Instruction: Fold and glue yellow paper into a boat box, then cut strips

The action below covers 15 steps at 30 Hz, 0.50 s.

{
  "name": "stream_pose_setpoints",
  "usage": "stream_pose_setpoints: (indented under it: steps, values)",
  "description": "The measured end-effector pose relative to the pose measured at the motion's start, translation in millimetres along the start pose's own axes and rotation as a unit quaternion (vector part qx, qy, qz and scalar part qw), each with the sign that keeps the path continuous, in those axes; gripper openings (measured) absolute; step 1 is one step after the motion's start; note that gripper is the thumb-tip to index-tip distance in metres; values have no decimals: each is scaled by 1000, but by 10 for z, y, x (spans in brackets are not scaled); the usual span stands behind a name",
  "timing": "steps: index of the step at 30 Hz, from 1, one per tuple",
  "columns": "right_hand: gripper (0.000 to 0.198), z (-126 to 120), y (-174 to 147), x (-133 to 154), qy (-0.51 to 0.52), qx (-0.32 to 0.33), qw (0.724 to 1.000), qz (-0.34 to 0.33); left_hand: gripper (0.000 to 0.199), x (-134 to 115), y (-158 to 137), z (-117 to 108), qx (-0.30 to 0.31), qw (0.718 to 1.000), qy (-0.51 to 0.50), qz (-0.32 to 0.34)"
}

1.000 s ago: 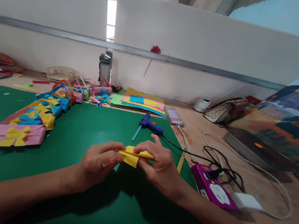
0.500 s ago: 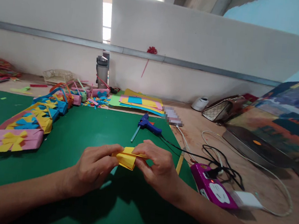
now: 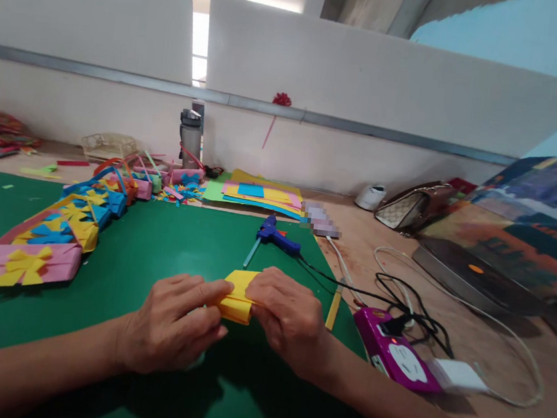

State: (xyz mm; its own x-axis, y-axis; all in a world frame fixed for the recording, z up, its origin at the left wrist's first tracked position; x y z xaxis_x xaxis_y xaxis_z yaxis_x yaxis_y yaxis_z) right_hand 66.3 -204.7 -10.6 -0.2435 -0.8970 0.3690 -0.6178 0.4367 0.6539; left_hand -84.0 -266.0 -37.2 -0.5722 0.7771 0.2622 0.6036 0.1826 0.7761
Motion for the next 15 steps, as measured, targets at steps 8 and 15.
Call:
stream_pose_setpoints:
  steps: [8, 15]
  values:
    - [17, -5, -40, 53, -39, 20, 998, -52, 4, -15, 81, -46, -38, 987, -129, -89]
    - [20, 17, -75, 67, -81, 31, 993, -79, 14, -12, 59, 10, -13, 984, -143, -106]
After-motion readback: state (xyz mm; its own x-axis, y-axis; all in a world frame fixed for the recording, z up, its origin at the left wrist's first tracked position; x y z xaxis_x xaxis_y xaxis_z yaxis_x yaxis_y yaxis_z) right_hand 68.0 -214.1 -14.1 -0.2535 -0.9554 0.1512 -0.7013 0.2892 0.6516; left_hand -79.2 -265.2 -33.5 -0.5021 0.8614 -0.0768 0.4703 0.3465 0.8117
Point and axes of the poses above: each hand's wrist, its own y-axis towards the middle knuckle, its own z-axis out of the palm, x = y × z, the point moved 4 cm from there along y, towards the middle knuckle, and after that the axes turned 13 degrees about z, right-handed, at the moved point
